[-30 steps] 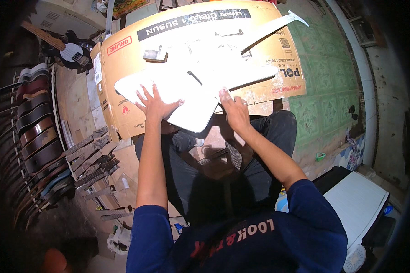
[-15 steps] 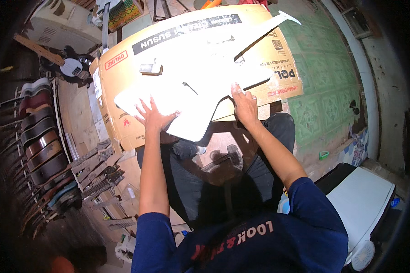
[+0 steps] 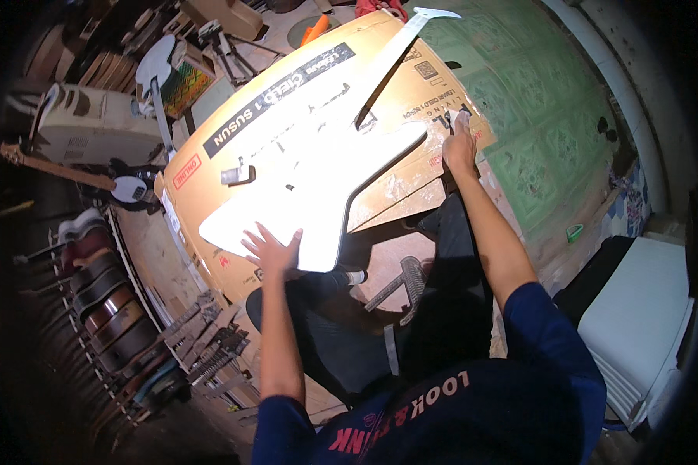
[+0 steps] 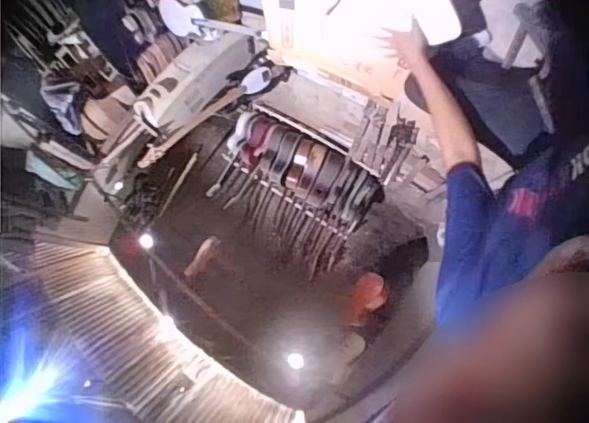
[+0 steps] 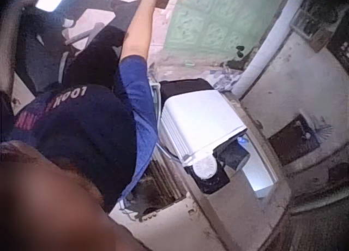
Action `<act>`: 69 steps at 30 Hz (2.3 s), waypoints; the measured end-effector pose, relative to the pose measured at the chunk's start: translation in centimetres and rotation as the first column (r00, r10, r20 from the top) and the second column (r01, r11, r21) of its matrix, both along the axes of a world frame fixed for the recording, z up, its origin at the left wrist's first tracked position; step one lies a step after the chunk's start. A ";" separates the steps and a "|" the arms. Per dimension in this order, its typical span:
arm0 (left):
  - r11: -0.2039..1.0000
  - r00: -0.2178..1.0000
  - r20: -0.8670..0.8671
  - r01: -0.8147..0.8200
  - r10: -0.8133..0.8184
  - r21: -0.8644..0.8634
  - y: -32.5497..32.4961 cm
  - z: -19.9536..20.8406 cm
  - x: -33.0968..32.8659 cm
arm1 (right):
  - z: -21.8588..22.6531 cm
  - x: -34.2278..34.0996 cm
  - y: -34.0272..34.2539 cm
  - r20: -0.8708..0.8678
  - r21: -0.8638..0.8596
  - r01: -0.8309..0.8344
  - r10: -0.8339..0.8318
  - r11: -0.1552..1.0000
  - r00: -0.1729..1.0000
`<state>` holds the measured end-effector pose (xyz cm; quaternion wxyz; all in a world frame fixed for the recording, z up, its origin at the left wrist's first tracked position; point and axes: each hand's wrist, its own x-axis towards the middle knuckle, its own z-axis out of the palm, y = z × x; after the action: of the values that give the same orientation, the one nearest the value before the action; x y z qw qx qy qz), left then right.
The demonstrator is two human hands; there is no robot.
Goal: The person sits on the floor and sands a white guitar body using a sanding block. They systematically rub the block across the body and neck of the guitar, occasionally pausing to wipe the surface with a cloth.
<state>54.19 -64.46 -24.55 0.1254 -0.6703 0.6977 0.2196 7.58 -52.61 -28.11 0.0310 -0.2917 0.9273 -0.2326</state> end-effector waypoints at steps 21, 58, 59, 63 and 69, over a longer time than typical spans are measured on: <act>0.722 0.740 -0.219 0.471 -0.636 -0.507 8.0 -3.2 -33.6 | 0.6 2.9 0.3 0.563 -0.625 0.492 -0.086 0.606 0.822; 0.992 0.985 -0.150 -0.099 0.087 -0.079 4.9 -0.4 5.4 | 2.8 25.3 6.9 -0.034 -0.159 -0.851 0.859 0.500 0.511; 0.991 0.982 -0.151 -0.125 0.116 -0.048 4.1 0.0 5.7 | 3.4 25.7 6.9 -0.027 -0.130 -0.864 0.870 0.486 0.493; 0.971 0.957 -0.173 -0.218 0.233 0.097 2.3 0.3 4.9 | 3.7 26.0 6.8 0.036 0.060 -0.897 0.897 0.438 0.441; 0.921 0.917 -0.114 -0.370 0.383 0.122 2.2 1.2 2.1 | 3.0 26.3 5.7 -0.066 -0.065 -0.899 0.897 0.433 0.437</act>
<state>56.31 -62.24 -23.34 0.0657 -0.7686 0.5509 0.3184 33.85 -46.92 -25.12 0.1264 -0.7428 0.6198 -0.2193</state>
